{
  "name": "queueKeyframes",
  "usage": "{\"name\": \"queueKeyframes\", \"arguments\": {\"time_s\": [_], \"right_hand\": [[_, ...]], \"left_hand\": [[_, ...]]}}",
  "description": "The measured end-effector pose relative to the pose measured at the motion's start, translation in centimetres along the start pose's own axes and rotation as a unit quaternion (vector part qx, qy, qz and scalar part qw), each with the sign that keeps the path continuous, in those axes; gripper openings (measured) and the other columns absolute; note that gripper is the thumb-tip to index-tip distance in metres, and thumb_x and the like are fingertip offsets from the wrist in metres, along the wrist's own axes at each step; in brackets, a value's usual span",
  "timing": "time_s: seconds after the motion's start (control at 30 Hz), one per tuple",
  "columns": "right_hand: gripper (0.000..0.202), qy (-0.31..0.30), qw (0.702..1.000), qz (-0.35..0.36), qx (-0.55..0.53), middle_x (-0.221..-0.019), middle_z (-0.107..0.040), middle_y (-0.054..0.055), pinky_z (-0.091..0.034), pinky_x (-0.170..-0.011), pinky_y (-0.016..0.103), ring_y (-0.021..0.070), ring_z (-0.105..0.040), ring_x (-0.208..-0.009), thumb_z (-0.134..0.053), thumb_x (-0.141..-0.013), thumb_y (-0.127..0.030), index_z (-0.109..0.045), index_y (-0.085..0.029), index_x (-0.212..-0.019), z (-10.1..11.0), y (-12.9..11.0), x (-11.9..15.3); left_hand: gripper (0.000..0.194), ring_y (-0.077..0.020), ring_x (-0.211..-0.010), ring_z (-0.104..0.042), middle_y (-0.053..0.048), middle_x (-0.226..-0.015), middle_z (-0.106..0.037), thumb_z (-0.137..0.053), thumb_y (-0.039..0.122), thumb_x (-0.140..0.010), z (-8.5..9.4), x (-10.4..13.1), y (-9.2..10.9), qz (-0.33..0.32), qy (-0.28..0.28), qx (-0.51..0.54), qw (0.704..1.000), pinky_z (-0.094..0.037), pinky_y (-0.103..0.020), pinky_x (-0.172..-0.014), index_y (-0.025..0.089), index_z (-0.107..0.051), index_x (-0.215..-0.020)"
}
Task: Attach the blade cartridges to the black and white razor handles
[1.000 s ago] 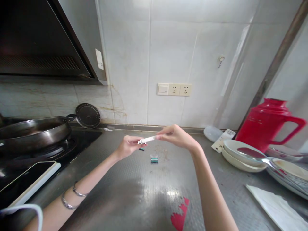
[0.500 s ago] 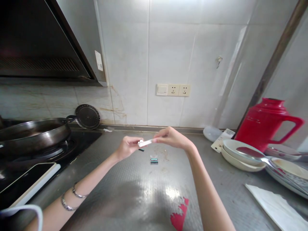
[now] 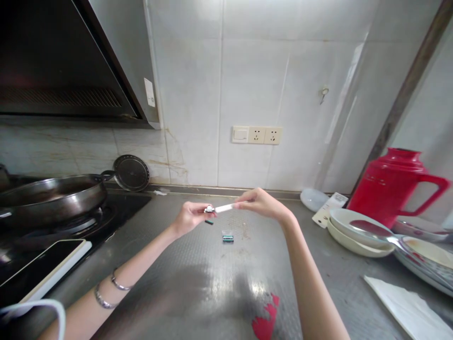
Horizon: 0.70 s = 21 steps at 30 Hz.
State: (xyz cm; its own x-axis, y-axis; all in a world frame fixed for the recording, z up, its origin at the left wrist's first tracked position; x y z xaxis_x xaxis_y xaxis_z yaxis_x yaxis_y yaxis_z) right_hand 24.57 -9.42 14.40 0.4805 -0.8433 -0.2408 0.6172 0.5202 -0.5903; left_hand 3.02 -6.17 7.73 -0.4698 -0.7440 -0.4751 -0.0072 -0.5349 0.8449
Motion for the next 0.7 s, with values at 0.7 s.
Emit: {"name": "queueKeyframes", "arguments": {"time_s": [0.7], "right_hand": [[0.056,0.191,0.965,-0.041,-0.177,-0.052,-0.031,-0.008,-0.031,-0.031,0.015,0.0062,-0.030,-0.041,-0.045,-0.080,-0.043,-0.043,-0.018,-0.130,-1.6,-0.5,-1.3]], "left_hand": [[0.042,-0.0067,-0.043,-0.030,0.004,-0.052,-0.038,-0.040,0.050,-0.080,-1.2,-0.1,-3.1,0.062,0.119,0.071,0.988,-0.022,-0.020,-0.042,0.013,-0.059,-0.080]]}}
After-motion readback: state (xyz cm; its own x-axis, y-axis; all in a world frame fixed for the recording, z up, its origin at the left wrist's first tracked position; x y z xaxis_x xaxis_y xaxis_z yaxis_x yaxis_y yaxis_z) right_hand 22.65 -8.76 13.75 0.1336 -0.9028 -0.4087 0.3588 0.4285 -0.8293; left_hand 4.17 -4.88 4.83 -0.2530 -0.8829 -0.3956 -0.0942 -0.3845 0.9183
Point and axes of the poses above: each hand's wrist, its own x-axis away from the middle knuckle, its own z-axis out of the back of the hand, y = z × x, the point moved 2 cm from there along -x, towards the middle knuckle
